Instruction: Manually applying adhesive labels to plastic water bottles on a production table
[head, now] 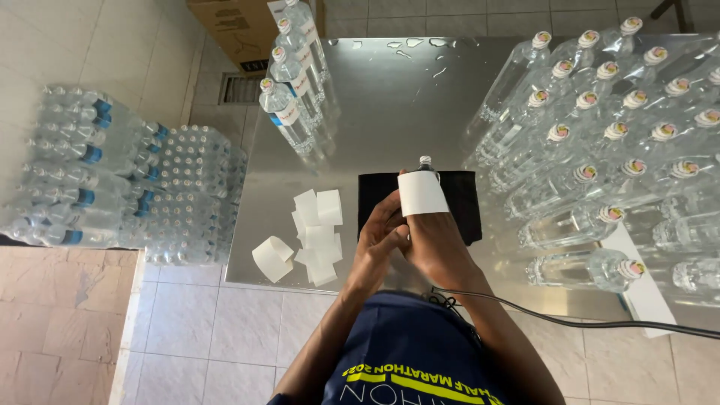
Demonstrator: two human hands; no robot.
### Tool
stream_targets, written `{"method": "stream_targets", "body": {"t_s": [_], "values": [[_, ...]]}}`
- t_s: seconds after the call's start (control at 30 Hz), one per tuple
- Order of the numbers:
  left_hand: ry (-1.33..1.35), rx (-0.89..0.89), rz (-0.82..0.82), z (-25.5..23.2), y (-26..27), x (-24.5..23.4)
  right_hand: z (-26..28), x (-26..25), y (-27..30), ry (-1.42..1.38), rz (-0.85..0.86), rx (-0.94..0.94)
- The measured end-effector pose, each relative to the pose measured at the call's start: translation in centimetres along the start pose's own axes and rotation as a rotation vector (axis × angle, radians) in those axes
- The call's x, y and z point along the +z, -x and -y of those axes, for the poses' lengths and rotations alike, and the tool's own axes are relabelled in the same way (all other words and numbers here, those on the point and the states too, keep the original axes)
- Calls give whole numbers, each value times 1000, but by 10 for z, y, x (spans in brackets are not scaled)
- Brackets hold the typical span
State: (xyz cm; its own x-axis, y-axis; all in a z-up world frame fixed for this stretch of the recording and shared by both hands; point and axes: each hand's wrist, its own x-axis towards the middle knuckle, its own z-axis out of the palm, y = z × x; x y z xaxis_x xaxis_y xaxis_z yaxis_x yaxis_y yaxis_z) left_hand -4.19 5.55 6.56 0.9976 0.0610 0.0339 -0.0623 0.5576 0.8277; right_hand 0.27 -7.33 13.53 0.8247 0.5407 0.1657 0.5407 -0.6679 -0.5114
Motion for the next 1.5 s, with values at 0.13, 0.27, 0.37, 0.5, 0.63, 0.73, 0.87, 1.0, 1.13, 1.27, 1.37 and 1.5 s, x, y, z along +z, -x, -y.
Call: {"method": "stream_targets", "body": {"t_s": [0.13, 0.27, 0.37, 0.5, 0.63, 0.73, 0.87, 1.0, 1.13, 1.27, 1.37, 1.5], "values": [[246, -80, -47, 44, -8, -34, -29, 34, 18, -60, -76, -32], [577, -224, -171, 66, -23, -48, -39, 3, 22, -176, -166, -123], [607, -253, -206, 78, -30, -57, -55, -9, 34, -297, -332, 11], [511, -211, -210, 61, -41, -44, -95, 3, 67, -616, -492, 351], [511, -186, -223, 23, -50, -13, -110, 16, 76, -895, -351, 589], [473, -211, -203, 20, -56, -4, -124, 31, 77, -867, -52, 493], [41, -183, -47, 0, -60, -4, -133, 11, 70, -867, -404, 447], [-198, -269, 181, -14, -66, -5, -120, -18, 34, -832, -218, 525], [-290, -360, 361, -18, -70, -15, -126, 30, 8, -942, -106, 547], [-317, -394, 408, -2, -70, -57, -118, 53, -7, -1416, -251, 558], [-1, -427, 306, 28, -70, -95, -114, 64, -3, -1553, -345, 598], [661, -504, -67, 103, -74, -140, -120, 85, 0, -1680, -388, 692]]}}
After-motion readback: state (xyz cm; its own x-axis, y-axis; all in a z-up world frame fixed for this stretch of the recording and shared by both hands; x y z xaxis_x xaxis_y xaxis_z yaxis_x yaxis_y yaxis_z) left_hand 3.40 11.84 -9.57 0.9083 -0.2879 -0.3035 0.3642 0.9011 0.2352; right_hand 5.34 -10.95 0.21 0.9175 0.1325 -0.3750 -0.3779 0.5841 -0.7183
